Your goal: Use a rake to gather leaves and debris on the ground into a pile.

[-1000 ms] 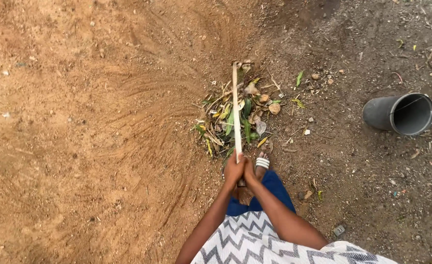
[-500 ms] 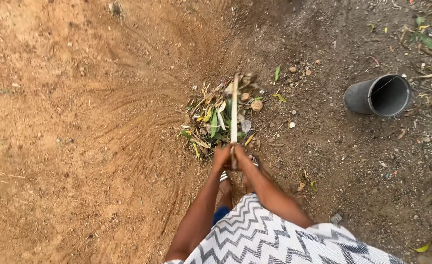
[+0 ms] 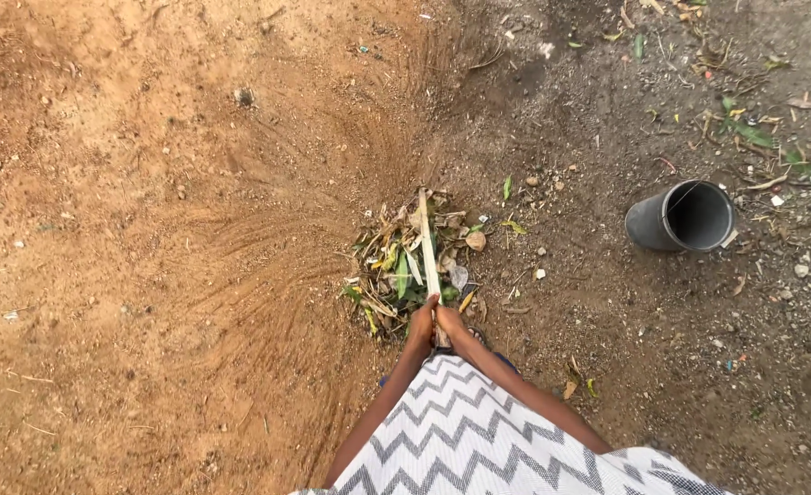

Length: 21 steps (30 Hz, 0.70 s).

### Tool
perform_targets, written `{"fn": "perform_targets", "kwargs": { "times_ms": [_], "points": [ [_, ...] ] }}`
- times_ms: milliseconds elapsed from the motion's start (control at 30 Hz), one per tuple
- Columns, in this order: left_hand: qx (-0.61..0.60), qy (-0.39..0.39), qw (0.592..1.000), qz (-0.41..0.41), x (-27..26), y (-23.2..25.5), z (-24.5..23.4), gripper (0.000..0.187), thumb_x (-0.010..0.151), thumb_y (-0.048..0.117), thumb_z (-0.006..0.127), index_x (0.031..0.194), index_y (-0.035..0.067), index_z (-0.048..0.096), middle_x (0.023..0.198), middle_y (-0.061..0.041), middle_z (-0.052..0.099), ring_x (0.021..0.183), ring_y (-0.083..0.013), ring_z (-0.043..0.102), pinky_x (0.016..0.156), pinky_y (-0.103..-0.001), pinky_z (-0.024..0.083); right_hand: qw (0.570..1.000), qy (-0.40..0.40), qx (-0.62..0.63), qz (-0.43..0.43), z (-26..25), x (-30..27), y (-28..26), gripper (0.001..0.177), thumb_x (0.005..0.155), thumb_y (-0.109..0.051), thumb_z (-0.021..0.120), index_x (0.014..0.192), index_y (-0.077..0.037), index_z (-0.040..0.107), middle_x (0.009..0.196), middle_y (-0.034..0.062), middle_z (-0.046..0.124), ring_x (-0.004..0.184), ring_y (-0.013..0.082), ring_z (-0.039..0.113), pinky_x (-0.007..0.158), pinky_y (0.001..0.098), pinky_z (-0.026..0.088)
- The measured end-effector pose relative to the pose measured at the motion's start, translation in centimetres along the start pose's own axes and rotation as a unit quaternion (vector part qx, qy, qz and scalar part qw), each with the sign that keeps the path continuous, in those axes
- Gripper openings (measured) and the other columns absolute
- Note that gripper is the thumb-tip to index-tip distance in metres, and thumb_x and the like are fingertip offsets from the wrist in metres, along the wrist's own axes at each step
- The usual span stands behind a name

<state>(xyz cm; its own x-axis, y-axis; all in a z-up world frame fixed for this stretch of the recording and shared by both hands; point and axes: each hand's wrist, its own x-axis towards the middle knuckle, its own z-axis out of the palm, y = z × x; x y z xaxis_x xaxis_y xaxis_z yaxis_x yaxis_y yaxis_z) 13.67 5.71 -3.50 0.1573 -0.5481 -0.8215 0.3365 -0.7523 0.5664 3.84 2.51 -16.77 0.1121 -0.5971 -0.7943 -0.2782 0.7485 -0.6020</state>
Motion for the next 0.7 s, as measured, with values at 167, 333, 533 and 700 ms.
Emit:
{"fn": "perform_targets", "kwargs": {
  "times_ms": [167,333,533,700],
  "points": [
    [0.018,-0.030,0.999,0.023,-1.5,1.1,-0.7,0.056,0.093,0.061,0.061,0.095,0.006,0.068,0.069,0.001,0.047,0.054,-0.0112,0.034,0.048,-0.030,0.030,0.999,-0.001,-0.024,-0.048,0.6,-8.9,-6.1,0.047,0.106,-0.045,0.046,0.092,-0.007,0.071,0.089,0.0092,0.068,0.085,0.0206,0.065,0.070,0.0368,0.052],
    [0.091,-0.053,0.994,0.002,-2.2,0.4,-1.2,0.058,0.095,0.058,0.069,0.082,0.002,0.060,0.062,0.001,0.039,0.046,-0.0129,0.032,0.040,-0.033,0.026,0.997,0.018,-0.021,-0.067,0.7,-4.1,-0.2,0.047,0.103,-0.040,0.053,0.092,0.002,0.070,0.088,0.0154,0.071,0.081,0.0230,0.067,0.067,0.0387,0.052],
    [0.071,-0.080,0.994,0.011,-0.9,-3.1,-0.2,0.032,0.092,0.038,0.056,0.091,0.009,0.070,0.062,-0.002,0.048,0.045,-0.0140,0.038,0.037,-0.034,0.032,0.997,0.049,-0.049,-0.040,0.1,-5.9,2.1,0.043,0.098,-0.032,0.055,0.097,0.007,0.072,0.087,0.0186,0.071,0.077,0.0265,0.068,0.064,0.0404,0.055],
    [0.002,-0.075,0.997,-0.021,-1.3,-3.3,0.5,0.024,0.091,0.033,0.060,0.089,0.009,0.060,0.067,0.000,0.044,0.054,-0.0125,0.035,0.044,-0.034,0.026,0.998,0.056,-0.017,-0.007,-1.0,-10.8,-1.8,0.037,0.093,-0.024,0.057,0.101,0.009,0.072,0.091,0.0213,0.072,0.081,0.0308,0.072,0.067,0.0448,0.059]
  ]
}}
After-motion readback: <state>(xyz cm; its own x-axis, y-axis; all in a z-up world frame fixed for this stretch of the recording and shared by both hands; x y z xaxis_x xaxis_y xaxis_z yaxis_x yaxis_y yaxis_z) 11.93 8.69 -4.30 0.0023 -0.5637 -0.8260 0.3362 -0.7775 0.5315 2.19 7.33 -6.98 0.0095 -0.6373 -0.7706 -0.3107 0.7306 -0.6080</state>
